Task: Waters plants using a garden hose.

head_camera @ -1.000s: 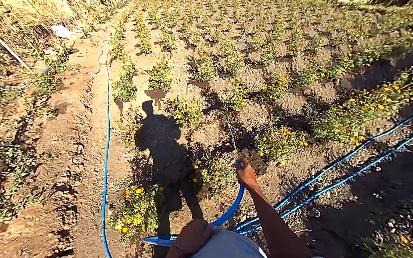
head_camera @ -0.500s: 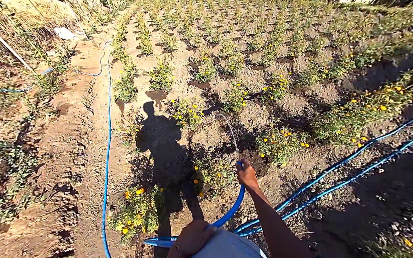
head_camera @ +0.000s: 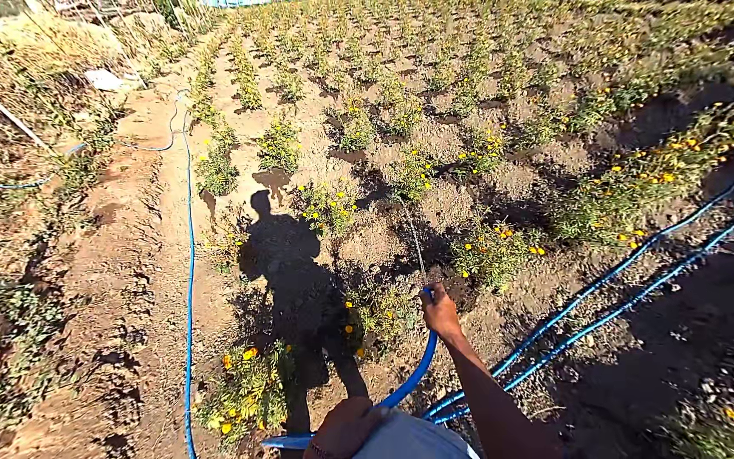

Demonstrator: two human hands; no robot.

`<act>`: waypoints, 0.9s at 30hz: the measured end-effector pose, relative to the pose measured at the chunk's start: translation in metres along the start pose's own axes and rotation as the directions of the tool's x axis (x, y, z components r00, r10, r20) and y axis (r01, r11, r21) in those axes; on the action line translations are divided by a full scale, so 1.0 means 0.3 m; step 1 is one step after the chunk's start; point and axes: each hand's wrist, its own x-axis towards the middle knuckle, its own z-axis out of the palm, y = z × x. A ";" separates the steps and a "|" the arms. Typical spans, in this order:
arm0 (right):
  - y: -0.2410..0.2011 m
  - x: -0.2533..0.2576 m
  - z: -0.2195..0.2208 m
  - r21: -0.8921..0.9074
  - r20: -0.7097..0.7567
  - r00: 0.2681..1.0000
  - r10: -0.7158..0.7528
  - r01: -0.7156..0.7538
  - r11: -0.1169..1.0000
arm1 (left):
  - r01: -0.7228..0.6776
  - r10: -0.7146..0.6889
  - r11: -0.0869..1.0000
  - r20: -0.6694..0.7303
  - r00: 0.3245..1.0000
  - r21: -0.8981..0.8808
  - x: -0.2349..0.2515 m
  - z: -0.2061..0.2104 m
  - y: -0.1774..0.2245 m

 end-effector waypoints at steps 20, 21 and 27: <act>0.004 -0.019 -0.036 0.031 -0.056 0.998 0.014 -0.013 0.999 | -0.049 0.049 0.999 0.006 0.999 0.004 0.018 -0.005 -0.003; 0.003 -0.018 -0.038 0.028 -0.060 0.998 0.009 -0.008 1.000 | -0.052 0.052 0.999 0.005 0.999 0.001 0.019 -0.005 -0.003; 0.005 -0.015 -0.040 0.042 -0.063 0.998 0.002 0.001 0.999 | -0.059 0.059 0.998 0.008 0.998 0.003 0.021 -0.007 -0.002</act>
